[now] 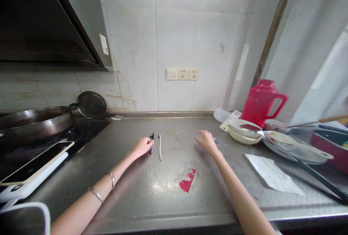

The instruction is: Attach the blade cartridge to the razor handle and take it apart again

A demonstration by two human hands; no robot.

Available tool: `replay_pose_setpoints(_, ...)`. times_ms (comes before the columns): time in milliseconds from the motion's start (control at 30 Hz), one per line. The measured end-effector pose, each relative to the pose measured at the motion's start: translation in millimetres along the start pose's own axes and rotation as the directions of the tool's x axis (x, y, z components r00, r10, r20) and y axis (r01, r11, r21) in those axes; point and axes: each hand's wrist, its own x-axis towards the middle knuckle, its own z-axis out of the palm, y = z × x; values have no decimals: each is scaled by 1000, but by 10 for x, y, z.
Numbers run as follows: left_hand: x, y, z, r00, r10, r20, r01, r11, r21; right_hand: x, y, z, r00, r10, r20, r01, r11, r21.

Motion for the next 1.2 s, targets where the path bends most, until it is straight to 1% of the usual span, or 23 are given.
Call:
replay_pose_setpoints(100, 30, -27, -14, 999, -7, -36, 6, 1000, -28, -87, 503, -120, 999, 37, -13, -38, 995, -90)
replay_pose_setpoints(167, 43, -42, -25, 998, -6, -63, 3, 999, -46, -137, 721, -172, 997, 67, 25, -64, 990, -129)
replay_pose_setpoints(233, 49, -56, -37, 996, -4, -85, -1, 998, -64, -168, 856, -202, 992, 102, 80, -91, 986, -139)
replay_pose_setpoints(333, 50, -74, -51, 995, -3, -103, -6, 996, -84, -181, 955, -213, 979, 141, 144, -126, 986, -110)
replay_pose_setpoints(433, 53, -96, -57, 994, -9, -112, -1, 996, -91, -170, 987, -201, 973, 152, 174, -140, 987, -80)
replay_pose_setpoints(533, 56, -116, -63, 993, -5, -121, -6, 996, -87, -161, 989, -188, 969, 165, 183, -154, 985, -73)
replay_pose_setpoints(667, 55, -122, -76, 993, 3, -118, -13, 997, -79, -168, 967, -184, 973, 168, 161, -155, 984, -87)
replay_pose_setpoints(733, 53, -118, -80, 993, -3, -116, -6, 997, -78, -174, 943, -185, 976, 158, 149, -146, 985, -89)
replay_pose_setpoints(833, 49, -111, -78, 994, -21, -111, 13, 997, -75, -170, 870, -170, 976, 187, 113, -176, 979, -100)
replay_pose_setpoints(933, 44, -109, -73, 994, -21, -108, 14, 998, -69, -135, 705, -106, 980, 179, 92, -172, 982, -75)
replay_pose_setpoints(1033, 36, -114, -71, 993, -19, -114, 11, 998, -68, -74, 404, 18, 990, 89, 109, -89, 996, -9)
replay_pose_setpoints(1200, 18, -123, -72, 993, -39, -113, 32, 998, -62, 13, -336, 285, 980, -75, 184, 62, 995, 80)
